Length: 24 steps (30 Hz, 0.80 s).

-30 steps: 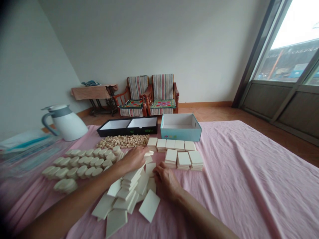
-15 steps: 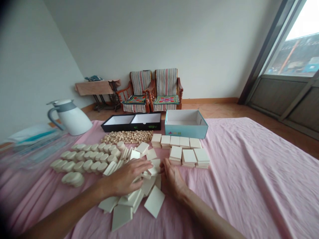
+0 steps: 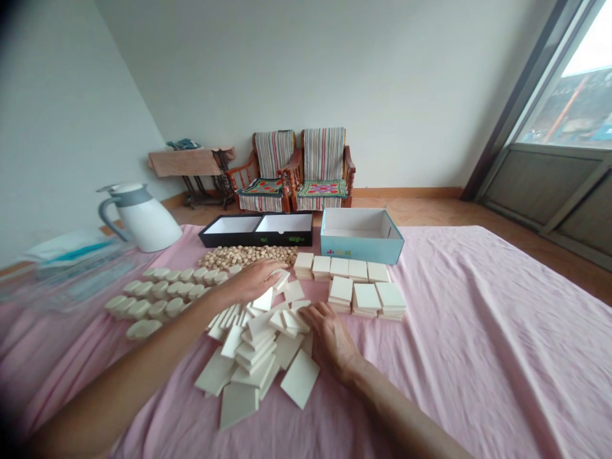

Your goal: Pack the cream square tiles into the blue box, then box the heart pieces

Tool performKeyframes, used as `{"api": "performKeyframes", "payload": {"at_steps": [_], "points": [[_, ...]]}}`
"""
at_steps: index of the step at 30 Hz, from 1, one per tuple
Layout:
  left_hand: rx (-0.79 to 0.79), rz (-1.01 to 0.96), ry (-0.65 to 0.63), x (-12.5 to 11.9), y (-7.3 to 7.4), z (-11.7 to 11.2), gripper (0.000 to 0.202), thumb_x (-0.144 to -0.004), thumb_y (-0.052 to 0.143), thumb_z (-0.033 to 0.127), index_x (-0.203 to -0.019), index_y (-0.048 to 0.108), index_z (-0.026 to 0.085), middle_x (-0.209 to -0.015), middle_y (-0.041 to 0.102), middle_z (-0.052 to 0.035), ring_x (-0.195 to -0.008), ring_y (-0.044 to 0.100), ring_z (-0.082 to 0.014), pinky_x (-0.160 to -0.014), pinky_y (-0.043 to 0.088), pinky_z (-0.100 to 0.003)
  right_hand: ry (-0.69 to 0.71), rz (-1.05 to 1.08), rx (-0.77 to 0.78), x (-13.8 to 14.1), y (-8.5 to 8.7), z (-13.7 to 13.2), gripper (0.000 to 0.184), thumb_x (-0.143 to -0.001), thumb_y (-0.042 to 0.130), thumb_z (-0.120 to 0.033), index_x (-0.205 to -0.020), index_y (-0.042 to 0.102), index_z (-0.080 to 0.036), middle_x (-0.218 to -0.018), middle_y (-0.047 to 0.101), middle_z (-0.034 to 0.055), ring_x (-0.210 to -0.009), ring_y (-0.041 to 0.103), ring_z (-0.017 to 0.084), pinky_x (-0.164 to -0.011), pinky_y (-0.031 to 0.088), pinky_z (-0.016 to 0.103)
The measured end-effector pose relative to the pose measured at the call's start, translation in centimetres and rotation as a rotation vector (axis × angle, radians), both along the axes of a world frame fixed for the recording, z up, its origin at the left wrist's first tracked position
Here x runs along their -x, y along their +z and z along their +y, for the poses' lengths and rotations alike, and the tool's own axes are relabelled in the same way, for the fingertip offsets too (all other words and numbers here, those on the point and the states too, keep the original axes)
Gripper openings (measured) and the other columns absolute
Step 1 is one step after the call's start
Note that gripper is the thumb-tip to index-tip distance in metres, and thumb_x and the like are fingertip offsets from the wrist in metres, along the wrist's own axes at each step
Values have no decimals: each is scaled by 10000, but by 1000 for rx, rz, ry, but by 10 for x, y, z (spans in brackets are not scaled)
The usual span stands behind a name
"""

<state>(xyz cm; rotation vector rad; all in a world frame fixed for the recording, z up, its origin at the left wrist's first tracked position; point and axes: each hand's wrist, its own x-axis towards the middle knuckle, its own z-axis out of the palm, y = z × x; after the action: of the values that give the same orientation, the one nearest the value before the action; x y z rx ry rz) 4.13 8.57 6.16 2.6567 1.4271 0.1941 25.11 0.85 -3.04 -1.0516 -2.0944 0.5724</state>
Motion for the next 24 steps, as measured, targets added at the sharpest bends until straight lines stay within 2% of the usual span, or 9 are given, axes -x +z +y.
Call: {"api": "performKeyframes", "payload": {"at_steps": [4,7,14,20,24], "points": [[65,110,104,-5,-11,31,247,-936,446,251,-1070,624,144,-1105,640,-123,-1058,589,-247,-933,461,-414,-16,4,16,-1,1,0,565,-642,374,88,-1061,628,-192,-992,614,63,-947,544,172,-851,441,285],[122,173,141,-9,-19,40,274,-917,525,312,-1132,578,152,-1146,595,-102,-996,597,-215,-852,511,-413,-13,13,25,-2,1,0,529,-658,389,78,-1053,621,-187,-992,605,67,-935,547,172,-830,449,282],[129,183,150,-12,-31,41,311,-911,539,327,-1178,548,167,-1191,567,-93,-1008,588,-207,-846,517,-410,-14,-2,35,-1,1,1,508,-665,380,82,-1012,630,-193,-974,602,64,-934,549,170,-828,451,277],[132,126,64,-11,-40,37,316,-911,540,327,-1179,546,160,-1186,569,-95,-1003,590,-207,-844,518,-414,-15,-9,31,-1,1,0,517,-654,374,91,-1011,625,-186,-923,593,56,-938,549,174,-825,449,271],[168,85,37,-9,-41,35,298,-911,540,328,-1146,562,145,-1136,592,-87,-976,601,-200,-835,519,-412,-27,6,32,-1,0,-1,498,-676,376,88,-1014,622,-184,-960,601,65,-931,553,172,-814,447,270]]}}
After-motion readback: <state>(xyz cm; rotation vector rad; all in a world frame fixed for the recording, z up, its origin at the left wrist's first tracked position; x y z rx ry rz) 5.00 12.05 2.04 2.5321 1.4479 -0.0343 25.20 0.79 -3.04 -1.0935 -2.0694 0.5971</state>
